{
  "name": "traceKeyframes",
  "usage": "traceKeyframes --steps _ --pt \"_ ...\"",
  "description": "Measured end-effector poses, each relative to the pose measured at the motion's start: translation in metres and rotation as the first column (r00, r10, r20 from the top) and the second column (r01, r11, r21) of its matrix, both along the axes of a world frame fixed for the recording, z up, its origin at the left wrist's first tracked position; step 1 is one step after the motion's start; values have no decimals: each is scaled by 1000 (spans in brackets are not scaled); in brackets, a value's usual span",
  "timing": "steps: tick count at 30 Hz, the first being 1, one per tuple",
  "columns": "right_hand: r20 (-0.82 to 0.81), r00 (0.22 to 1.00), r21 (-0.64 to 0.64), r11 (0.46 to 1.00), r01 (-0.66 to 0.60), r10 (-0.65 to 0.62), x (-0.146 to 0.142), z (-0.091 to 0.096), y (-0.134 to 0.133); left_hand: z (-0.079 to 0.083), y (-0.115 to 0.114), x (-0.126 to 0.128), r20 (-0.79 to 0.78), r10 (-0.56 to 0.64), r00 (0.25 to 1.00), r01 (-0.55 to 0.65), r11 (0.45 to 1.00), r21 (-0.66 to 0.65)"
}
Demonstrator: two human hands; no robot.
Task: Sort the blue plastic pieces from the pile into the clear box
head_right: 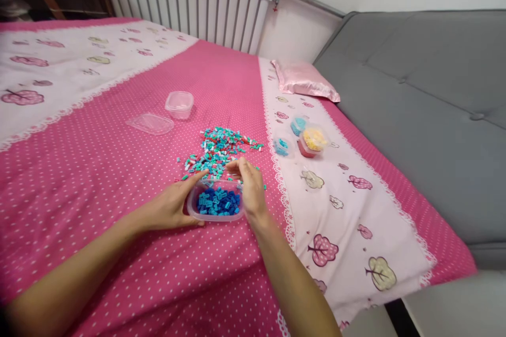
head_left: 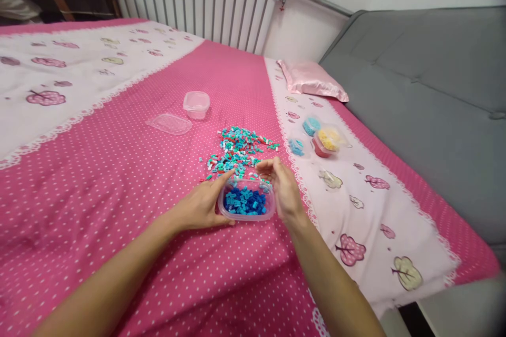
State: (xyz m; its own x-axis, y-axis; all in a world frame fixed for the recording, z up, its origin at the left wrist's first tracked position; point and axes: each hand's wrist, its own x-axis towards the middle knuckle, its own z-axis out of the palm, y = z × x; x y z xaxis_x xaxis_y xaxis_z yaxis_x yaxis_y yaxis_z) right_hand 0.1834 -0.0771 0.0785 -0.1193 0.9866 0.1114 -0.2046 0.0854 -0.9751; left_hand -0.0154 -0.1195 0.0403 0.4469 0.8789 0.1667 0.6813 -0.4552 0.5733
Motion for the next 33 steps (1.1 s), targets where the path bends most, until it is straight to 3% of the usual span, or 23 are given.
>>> traceKeyframes --steps 6,9,11,14,16,18,21,26,29,33 --pt "157 963 6 975 221 -219 21 -14 22 16 2 -19 33 4 999 -2 998 -56" --pt "342 912 54 974 222 -227 40 -22 34 24 5 -30 81 14 997 -9 998 -58" --pt "520 825 112 975 193 -223 54 -30 40 28 8 -36 113 40 993 -35 998 -48" --pt "716 667 158 979 132 -205 71 -44 48 28 14 -42 89 239 967 -239 971 -14" --pt "765 630 114 991 75 -136 76 -52 51 23 17 -45 32 417 908 -417 909 4" --pt "797 603 50 999 11 -47 77 -58 54 15 20 -47 -40 498 866 -499 867 -11" --pt "837 546 1 998 -65 35 71 -61 59 1 25 -44 -105 472 875 -475 880 -3" --pt "859 509 23 987 -161 63 55 -62 67 -15 38 -22 3 372 928 -372 928 20" --pt "881 472 81 975 -209 28 43 -65 72 -21 48 -10 35 363 931 -364 931 35" --pt "895 440 209 936 -284 -67 29 -74 79 -26 58 -2 -47 343 938 -335 933 135"
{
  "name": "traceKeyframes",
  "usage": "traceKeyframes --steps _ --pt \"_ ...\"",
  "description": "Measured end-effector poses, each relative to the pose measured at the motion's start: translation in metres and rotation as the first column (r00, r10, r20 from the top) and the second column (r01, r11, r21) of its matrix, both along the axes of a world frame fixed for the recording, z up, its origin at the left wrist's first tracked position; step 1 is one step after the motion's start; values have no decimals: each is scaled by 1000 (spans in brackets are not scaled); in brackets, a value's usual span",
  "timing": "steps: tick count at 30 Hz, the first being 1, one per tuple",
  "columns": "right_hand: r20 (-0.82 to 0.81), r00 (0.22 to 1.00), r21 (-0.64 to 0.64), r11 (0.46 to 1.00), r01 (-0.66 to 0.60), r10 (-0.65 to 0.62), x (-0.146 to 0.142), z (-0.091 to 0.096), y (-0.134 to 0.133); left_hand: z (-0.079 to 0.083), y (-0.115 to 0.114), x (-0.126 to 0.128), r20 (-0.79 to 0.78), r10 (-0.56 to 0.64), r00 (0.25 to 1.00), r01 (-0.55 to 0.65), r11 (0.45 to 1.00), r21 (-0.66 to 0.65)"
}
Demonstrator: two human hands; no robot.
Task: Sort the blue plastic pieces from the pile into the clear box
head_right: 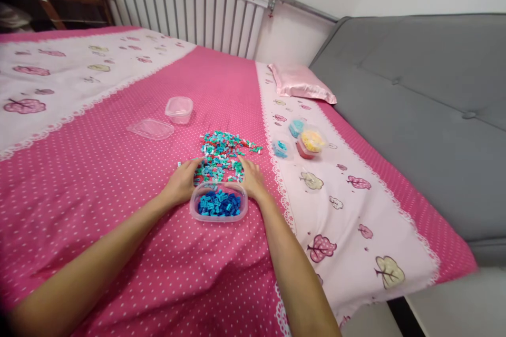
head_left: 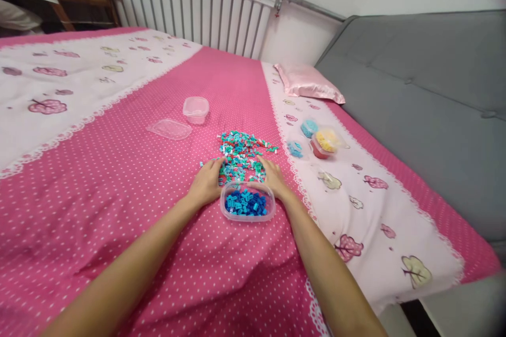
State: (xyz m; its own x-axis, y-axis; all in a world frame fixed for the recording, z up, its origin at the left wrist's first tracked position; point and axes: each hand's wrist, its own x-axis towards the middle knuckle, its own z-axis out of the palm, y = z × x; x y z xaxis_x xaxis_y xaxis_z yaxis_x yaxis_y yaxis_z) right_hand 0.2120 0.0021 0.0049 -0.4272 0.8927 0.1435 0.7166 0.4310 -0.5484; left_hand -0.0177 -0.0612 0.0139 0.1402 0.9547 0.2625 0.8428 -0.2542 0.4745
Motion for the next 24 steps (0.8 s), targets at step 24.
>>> traceKeyframes --steps 24 --pt "-139 966 90 975 -205 216 -2 10 0 0 20 2 131 -266 955 259 963 69"
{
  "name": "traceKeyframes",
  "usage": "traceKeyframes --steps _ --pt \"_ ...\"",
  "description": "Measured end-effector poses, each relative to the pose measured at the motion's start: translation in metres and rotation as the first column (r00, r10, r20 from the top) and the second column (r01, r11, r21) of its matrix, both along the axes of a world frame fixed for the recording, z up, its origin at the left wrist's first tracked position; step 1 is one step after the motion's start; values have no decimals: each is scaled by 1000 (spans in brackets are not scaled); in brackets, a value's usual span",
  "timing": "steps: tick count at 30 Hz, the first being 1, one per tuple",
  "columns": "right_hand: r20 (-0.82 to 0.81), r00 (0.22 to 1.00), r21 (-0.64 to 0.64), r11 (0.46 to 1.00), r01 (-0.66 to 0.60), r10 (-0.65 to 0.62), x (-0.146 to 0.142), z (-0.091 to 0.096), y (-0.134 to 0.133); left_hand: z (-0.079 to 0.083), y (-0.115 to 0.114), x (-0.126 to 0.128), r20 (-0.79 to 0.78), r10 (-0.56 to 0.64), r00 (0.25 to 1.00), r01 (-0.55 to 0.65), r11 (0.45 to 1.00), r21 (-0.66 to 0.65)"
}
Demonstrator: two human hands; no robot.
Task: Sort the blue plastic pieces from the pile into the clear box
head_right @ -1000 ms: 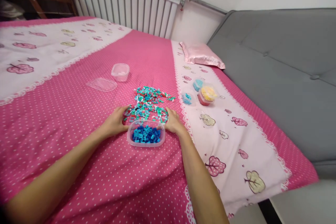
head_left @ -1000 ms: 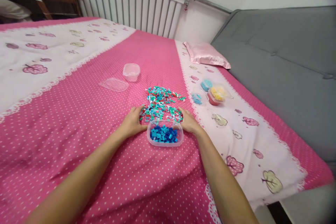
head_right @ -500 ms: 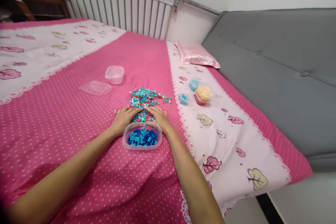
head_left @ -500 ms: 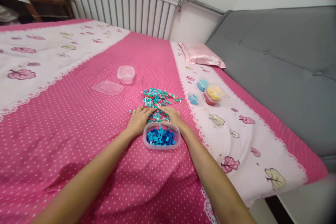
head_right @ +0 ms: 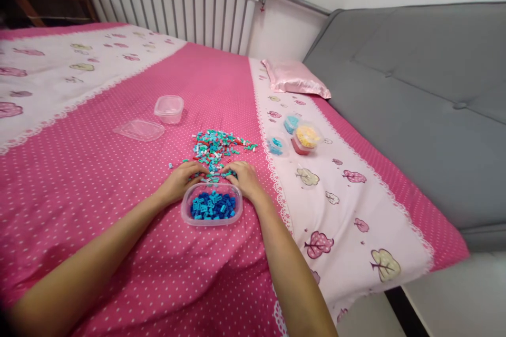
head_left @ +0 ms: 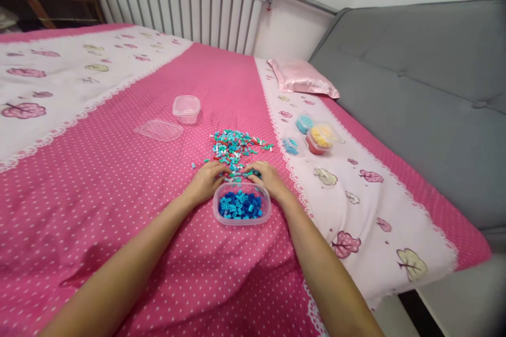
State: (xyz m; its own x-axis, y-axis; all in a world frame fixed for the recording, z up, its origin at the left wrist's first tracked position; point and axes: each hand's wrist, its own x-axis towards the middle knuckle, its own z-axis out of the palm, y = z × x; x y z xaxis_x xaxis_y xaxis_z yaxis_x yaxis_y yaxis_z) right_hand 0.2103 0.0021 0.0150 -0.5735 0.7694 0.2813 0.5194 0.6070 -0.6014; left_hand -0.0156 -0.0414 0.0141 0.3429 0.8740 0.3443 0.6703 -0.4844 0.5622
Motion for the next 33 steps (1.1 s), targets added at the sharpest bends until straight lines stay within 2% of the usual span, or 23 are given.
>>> traceKeyframes --steps 3,9,13,17,19,22,24,29,33 --pt "30 996 -9 997 82 -82 11 4 0 4 -7 -7 11 104 995 -103 994 -40" --pt "130 971 24 980 197 -199 28 5 4 10 -24 -33 -115 267 957 -274 961 -47" --pt "136 967 -5 976 217 -215 38 5 5 12 -33 -40 -165 278 946 -290 955 -55" --pt "113 967 -45 972 232 -226 39 7 4 14 -39 -36 -215 291 932 -300 954 -10" --pt "52 981 -22 982 186 -185 33 8 2 15 -41 -31 -237 275 932 -280 960 12" --pt "-5 999 -12 999 48 -48 17 7 -1 14 -41 -24 -308 176 935 -173 984 39" --pt "39 999 -28 1000 -2 3 5 5 -2 13 -39 -18 -370 117 922 -107 993 47" --pt "253 967 4 1000 -6 5 -18 -3 -3 11 -29 -4 -480 61 875 -42 998 51" --pt "303 953 35 999 -17 5 -22 -8 0 9 -20 2 -529 11 848 13 999 42"
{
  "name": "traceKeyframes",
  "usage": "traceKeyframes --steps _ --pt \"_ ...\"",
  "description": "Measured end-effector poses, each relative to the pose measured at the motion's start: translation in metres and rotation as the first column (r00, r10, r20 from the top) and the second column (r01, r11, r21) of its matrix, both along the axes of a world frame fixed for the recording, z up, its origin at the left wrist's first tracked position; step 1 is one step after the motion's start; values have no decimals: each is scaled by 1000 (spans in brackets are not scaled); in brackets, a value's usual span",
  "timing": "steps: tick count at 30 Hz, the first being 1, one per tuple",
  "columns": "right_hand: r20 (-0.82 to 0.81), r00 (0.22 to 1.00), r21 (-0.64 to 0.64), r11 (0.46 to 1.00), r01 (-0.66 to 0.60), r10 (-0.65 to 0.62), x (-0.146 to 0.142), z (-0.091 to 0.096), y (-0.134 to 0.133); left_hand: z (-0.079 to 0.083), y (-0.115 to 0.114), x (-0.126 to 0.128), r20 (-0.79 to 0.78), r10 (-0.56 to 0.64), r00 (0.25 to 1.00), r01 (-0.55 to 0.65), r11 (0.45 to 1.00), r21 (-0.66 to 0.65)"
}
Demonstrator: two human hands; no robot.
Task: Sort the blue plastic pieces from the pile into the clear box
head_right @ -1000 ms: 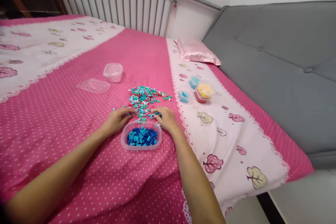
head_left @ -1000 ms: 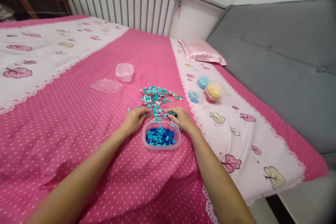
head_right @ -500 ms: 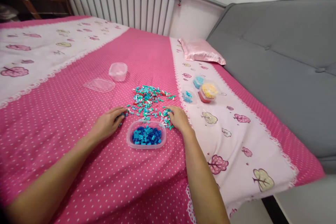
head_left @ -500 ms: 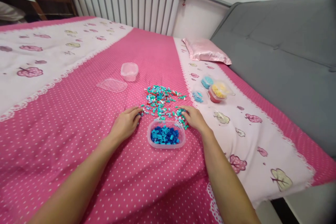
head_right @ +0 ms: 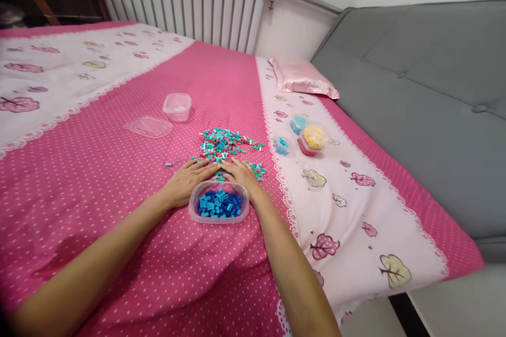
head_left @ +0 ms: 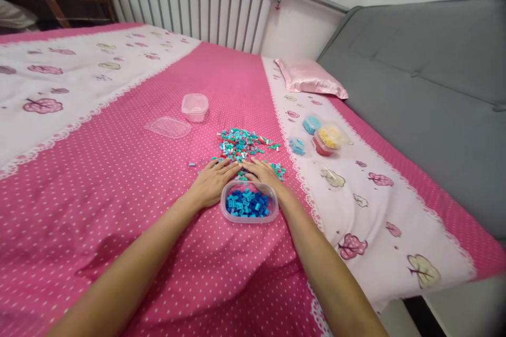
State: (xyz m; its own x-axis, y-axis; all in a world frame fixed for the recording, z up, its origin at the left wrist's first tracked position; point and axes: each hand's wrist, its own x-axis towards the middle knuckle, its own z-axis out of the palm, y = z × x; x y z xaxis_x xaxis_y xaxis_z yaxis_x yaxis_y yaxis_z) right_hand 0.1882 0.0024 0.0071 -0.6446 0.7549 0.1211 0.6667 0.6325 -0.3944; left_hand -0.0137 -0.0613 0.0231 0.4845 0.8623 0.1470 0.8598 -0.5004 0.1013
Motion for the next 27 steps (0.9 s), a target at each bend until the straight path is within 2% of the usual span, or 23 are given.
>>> traceKeyframes --steps 6,15,21,23,27 --pt "-77 997 64 998 23 -18 16 6 0 2 0 0 28 -55 998 54 998 21" --pt "-93 987 110 983 144 -134 50 10 7 4 -14 -28 93 81 992 -85 995 43" --pt "-132 966 151 958 243 -224 59 13 11 5 -14 -42 186 40 982 -44 999 17" --pt "-191 965 158 965 209 -178 53 12 11 7 -15 -43 202 29 979 -36 999 31" --pt "-223 975 126 991 35 -6 33 9 7 10 -16 -45 226 25 974 -36 998 45"
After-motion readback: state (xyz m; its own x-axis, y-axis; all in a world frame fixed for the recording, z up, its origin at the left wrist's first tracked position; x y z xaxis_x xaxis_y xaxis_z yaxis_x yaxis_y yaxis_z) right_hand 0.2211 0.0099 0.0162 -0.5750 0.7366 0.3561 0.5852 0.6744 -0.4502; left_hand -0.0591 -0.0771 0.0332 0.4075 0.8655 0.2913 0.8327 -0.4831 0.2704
